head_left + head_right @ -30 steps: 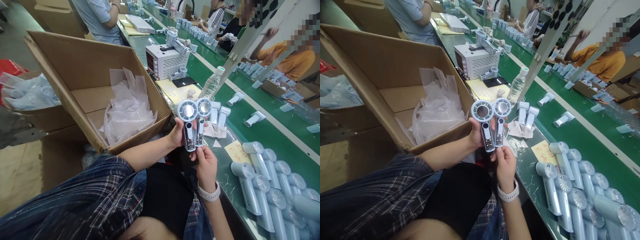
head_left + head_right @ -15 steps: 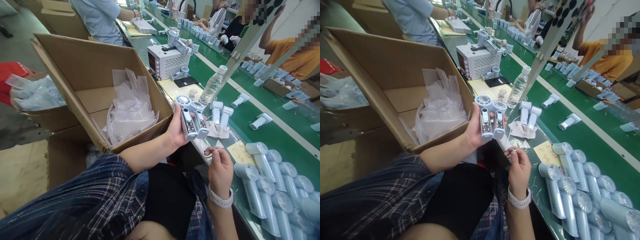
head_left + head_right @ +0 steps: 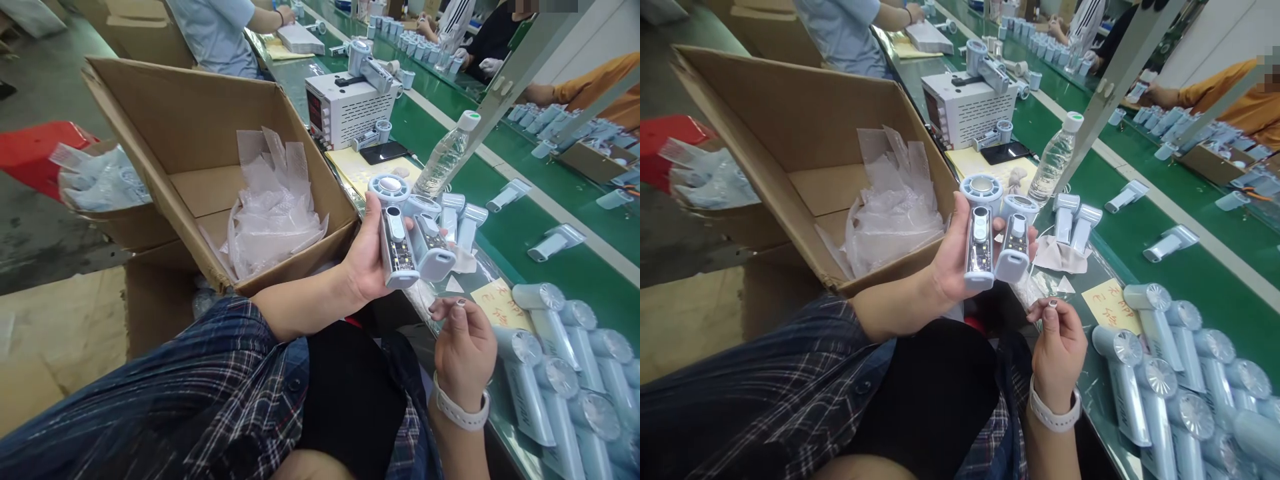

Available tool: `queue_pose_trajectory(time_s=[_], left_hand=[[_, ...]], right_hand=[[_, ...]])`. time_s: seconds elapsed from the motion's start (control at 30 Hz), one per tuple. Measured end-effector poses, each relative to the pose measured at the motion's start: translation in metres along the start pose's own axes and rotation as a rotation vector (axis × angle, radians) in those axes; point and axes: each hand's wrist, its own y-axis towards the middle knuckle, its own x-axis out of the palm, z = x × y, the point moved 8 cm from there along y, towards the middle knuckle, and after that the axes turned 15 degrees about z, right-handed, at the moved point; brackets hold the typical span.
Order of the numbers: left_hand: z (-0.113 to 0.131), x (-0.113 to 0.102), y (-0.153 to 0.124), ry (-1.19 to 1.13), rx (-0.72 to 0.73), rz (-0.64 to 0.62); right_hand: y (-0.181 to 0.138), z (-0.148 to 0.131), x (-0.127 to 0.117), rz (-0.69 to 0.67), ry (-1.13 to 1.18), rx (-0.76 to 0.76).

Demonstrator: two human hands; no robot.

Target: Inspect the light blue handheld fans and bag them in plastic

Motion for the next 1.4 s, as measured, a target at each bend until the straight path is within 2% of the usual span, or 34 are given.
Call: queue_pose_trajectory(time_s=[0.3,0.37,0.5,0.57,0.67,0.8,0.97,1.03,1.13,1.23,1.4], left_hand=[[-0.002,-0.002,0.000,-0.016,-0.033,0.024],[-0.003,-0.003,-0.002,-0.004,-0.037,0.069],[-0.002,-0.005,-0.003,0.047,-0.013,0.157],[-0.002,-0.007,-0.001,0.064,0.003,0.188],[-0.003,-0.010,0.004,0.076,0.015,0.218],[-0.006,-0.009,0.009,0.103,0.023,0.211],[-0.005,-0.009,0.011,0.135,0.057,0.211],[-0.007,-0.010,0.012,0.151,0.057,0.202],[-0.010,-0.010,0.013,0.192,0.104,0.156],[-0.009,-0.005,0.013,0.263,0.230,0.077],[0.001,0.002,0.012,0.345,0.427,0.004]], right_hand=[[0.000,-0.006,-0.001,0.033,0.007,-0.066],[0.000,-0.014,-0.002,0.051,-0.006,-0.170],[-0.010,-0.041,-0.001,0.052,-0.048,-0.542],[-0.015,-0.049,0.000,0.041,-0.092,-0.678],[-0.017,-0.054,0.001,0.015,-0.142,-0.766],[-0.016,-0.056,0.002,-0.005,-0.160,-0.779],[-0.014,-0.055,0.001,-0.011,-0.173,-0.723],[-0.011,-0.051,0.003,-0.034,-0.168,-0.650],[-0.005,-0.029,0.010,-0.140,-0.102,-0.326],[-0.008,-0.006,0.020,-0.246,-0.077,-0.012],[-0.016,0.000,0.033,-0.323,0.009,0.157]])
